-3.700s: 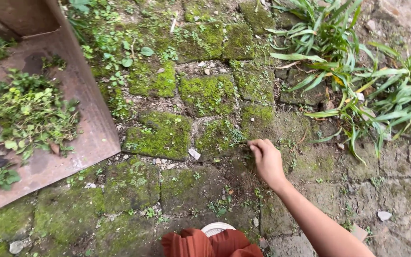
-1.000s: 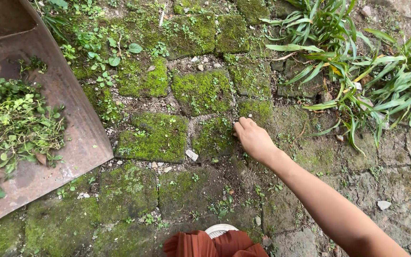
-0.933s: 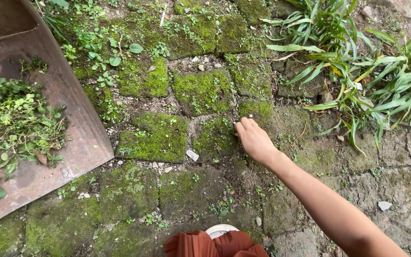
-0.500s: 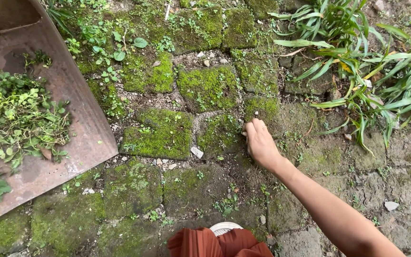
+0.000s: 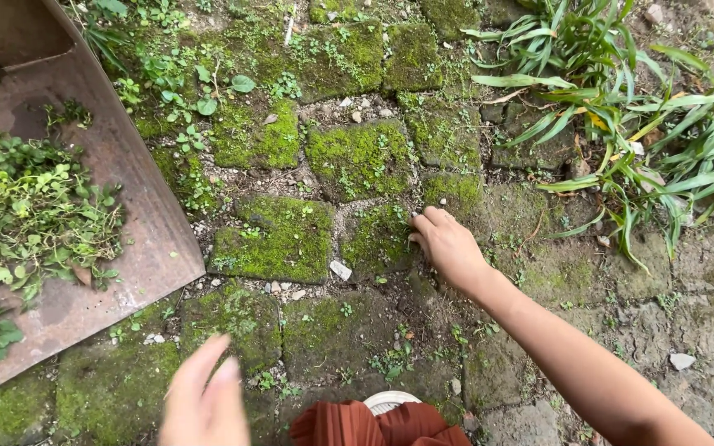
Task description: Manually weeding small plants from the gaps between moss-covered bricks on the ground.
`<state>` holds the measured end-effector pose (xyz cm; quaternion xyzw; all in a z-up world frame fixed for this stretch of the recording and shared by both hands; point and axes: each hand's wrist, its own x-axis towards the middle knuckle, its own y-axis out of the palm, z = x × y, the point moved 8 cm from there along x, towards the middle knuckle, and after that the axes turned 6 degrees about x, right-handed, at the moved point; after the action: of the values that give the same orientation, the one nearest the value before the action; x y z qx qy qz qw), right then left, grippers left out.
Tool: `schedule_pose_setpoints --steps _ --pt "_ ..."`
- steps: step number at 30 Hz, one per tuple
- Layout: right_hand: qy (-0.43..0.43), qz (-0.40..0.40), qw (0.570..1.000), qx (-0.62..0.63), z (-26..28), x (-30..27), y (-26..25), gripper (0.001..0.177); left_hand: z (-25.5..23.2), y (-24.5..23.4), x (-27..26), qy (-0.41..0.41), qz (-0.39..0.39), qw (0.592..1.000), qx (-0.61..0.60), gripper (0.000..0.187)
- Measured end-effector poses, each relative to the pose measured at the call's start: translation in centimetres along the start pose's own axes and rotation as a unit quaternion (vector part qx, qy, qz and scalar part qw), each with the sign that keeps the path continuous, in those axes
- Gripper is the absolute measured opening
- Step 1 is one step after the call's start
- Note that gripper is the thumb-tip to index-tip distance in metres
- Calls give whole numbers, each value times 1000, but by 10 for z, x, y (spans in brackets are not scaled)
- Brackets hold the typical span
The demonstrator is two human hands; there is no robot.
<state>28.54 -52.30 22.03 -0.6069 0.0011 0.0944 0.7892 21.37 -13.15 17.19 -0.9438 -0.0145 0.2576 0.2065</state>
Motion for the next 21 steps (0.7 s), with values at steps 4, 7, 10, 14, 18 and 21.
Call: schedule_pose_setpoints --steps 4,7,10,14,18,21 --pt "7 44 997 -59 -14 2 16 14 -135 38 -16 129 0 986 110 36" --pt "3 47 997 -69 -15 4 18 13 -143 91 3 182 52 966 176 35" --pt "11 42 998 -51 -21 -3 18 12 -149 126 4 225 99 911 331 39" --pt "27 31 999 -20 -30 -5 17 8 -141 154 2 285 47 840 460 46" --pt "65 -23 996 56 -24 11 -25 10 -125 166 2 232 63 808 537 48" --pt "52 -26 995 84 -21 33 -57 14 -128 168 2 234 56 810 534 45"
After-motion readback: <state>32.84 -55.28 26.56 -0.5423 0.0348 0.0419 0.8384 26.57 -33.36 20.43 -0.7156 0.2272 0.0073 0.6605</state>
